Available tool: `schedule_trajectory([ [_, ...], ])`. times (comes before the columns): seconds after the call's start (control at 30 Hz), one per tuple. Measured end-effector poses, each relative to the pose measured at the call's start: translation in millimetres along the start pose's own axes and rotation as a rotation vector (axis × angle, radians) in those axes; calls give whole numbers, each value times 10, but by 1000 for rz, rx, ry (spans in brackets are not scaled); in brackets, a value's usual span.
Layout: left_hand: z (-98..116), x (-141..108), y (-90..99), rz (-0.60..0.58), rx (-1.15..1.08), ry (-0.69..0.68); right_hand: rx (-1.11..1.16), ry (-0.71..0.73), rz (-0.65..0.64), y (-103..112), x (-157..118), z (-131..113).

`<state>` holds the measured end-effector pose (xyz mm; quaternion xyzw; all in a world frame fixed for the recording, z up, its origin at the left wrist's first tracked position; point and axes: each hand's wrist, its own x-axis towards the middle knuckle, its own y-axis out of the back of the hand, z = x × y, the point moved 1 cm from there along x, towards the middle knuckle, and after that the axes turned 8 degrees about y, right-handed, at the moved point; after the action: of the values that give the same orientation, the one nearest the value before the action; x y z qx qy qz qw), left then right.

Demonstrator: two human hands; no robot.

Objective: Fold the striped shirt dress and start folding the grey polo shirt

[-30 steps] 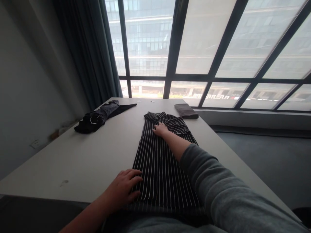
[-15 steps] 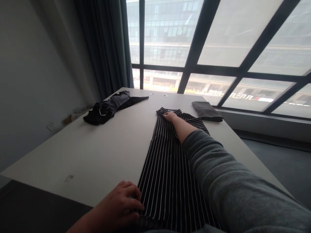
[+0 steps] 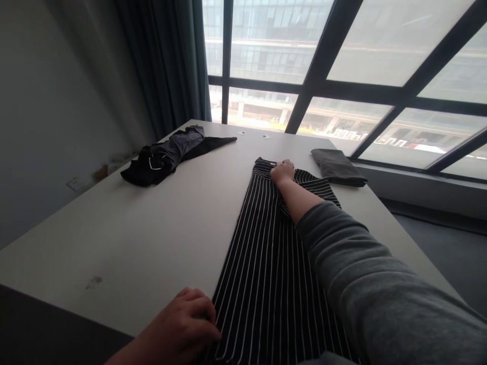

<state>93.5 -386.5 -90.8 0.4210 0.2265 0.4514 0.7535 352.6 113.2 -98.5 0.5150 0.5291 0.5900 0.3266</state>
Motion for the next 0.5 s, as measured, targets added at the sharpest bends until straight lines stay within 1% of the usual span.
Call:
schedule_trajectory([
  [0.03,-10,4,2,8,2,13,5,56,24,-1,21,-63],
  [0.07,-22,10,2,19,4,26,18,111,21,-1,56,-135],
  [0.1,-35,19,2,33,7,40,34,160,-14,-2,105,-210],
  [0.17,-64,41,1,58,14,63,58,210,-162,-19,223,-343],
  [0.23,-87,62,0,68,37,66,71,193,-308,-59,336,-431],
  [0.33,-110,81,2,74,98,46,84,185,-408,-161,429,-483],
  [0.4,-119,83,4,81,134,37,88,173,-432,-248,434,-484],
  [0.5,-129,80,7,83,158,38,97,139,-407,-366,421,-463],
])
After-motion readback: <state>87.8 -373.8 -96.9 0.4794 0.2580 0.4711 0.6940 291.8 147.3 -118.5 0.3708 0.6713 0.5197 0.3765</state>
